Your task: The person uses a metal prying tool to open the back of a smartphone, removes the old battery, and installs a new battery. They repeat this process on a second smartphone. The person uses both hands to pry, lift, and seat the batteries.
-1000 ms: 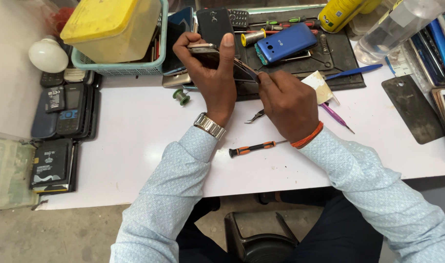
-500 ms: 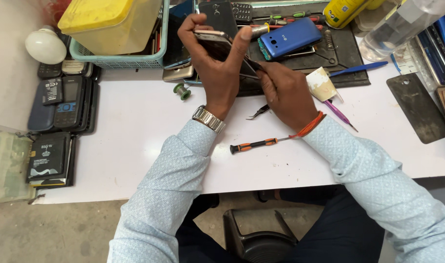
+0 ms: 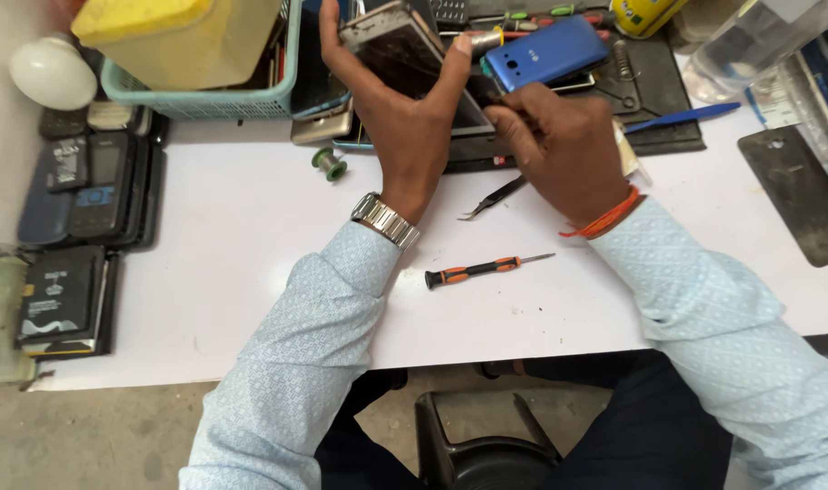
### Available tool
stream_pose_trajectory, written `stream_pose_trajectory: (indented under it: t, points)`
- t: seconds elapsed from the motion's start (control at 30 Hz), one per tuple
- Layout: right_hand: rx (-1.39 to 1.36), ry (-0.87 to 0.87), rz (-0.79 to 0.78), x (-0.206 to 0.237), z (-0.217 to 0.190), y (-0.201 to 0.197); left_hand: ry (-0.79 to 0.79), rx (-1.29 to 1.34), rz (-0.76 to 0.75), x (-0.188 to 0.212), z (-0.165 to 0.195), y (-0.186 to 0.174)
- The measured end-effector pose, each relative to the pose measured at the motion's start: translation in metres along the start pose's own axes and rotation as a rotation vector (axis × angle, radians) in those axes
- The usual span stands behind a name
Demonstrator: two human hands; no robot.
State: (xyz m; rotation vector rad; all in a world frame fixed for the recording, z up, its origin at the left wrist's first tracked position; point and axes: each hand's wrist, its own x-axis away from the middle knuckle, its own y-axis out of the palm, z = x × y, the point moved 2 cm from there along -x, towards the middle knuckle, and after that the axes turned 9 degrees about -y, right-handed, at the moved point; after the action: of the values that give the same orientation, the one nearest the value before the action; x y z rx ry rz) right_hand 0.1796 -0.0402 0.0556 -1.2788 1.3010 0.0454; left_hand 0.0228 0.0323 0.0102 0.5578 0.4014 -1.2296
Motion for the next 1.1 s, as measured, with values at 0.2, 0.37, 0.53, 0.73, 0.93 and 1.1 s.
stream_pose_trajectory:
  t: [0.2, 0.37, 0.53, 0.73, 0.93, 1.1]
  points:
    - [0.195, -0.092, -0.137, -0.003, -0.002, -0.013, -0.031, 0.017, 0.026, 0.0, -0.006, 0.009]
    - [0.308, -0.163, -0.131, 0.0, -0.004, -0.01, -0.099, 0.116, -0.04, -0.003, -0.004, 0.014]
    - [0.19, -0.105, -0.17, -0.004, 0.006, -0.013, 0.004, 0.0, -0.06, -0.007, -0.007, 0.018]
    - [0.153, -0.182, -0.312, -0.019, 0.023, -0.021, -0.05, 0.025, -0.102, -0.014, -0.018, 0.015]
    - [0.147, -0.215, -0.227, -0.014, 0.018, -0.012, -0.076, 0.129, -0.133, -0.016, -0.02, 0.011]
    - [-0.117, -0.028, -0.293, -0.014, 0.021, -0.007, -0.058, 0.118, -0.187, -0.019, -0.02, 0.007]
